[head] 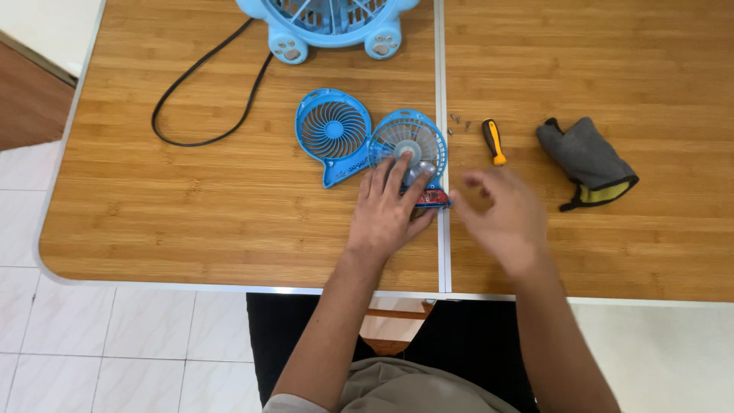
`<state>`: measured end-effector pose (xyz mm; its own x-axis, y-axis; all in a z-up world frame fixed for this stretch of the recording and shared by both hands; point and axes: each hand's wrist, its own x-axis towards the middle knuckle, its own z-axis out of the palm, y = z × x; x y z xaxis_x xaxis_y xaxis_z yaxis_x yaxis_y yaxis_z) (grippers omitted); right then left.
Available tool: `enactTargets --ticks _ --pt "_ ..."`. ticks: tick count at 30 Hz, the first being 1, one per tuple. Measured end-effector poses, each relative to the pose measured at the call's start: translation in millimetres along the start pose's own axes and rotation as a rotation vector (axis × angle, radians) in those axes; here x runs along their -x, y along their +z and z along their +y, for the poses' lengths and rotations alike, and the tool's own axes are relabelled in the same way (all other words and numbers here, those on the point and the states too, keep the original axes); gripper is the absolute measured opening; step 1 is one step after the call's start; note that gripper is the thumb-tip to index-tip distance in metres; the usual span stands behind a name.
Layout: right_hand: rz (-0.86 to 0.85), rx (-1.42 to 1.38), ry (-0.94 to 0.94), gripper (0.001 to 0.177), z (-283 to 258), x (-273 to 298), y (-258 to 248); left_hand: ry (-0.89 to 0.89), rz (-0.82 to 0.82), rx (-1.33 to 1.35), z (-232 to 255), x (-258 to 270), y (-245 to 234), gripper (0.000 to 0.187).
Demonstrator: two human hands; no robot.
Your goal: The person uses a screwdriver to remove screws from the front grille of a small blue portable fan, then separates the grille from the fan body and removes the internal fan blade. The person also wipes the fan components with a cloth.
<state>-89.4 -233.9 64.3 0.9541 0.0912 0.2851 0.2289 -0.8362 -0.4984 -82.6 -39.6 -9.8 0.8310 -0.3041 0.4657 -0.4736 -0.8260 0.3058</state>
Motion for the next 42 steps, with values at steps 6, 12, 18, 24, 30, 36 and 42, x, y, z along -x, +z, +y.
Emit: enactTargets --ticks 6,12,18,24,30,36,42 --pt "0.129 0.066 -0.056 0.023 -4.7 33.5 25.1 -0.016 0.013 -0.016 1.0 0.3 3.7 0.067" --pt "0.174 -0.001 -0.119 0.016 1.1 36.4 38.6 0.0 0.031 -0.01 -1.5 0.1 3.1 0.065" --pt "0.147 -0.04 -0.115 0.01 6.0 37.4 40.2 -0.013 -0.005 0.004 -3.0 -0.4 3.1 0.068" --pt "0.031 -0.268 0.129 0.011 26.8 38.8 47.1 -0.017 -0.016 -0.002 -3.3 -0.8 2.5 0.067" --pt "-0.183 -0.689 0.347 0.016 67.9 18.7 38.2 -0.029 -0.012 0.001 -3.2 -0.9 2.3 0.066" --pt "0.209 -0.019 -0.068 0.038 97.0 -28.8 -1.1 -0.018 0.021 0.027 -3.4 0.4 1.5 0.064" --pt "0.107 0.121 -0.047 0.028 103.2 -27.4 0.5 -0.007 0.035 0.031 -3.2 -0.1 0.9 0.063"
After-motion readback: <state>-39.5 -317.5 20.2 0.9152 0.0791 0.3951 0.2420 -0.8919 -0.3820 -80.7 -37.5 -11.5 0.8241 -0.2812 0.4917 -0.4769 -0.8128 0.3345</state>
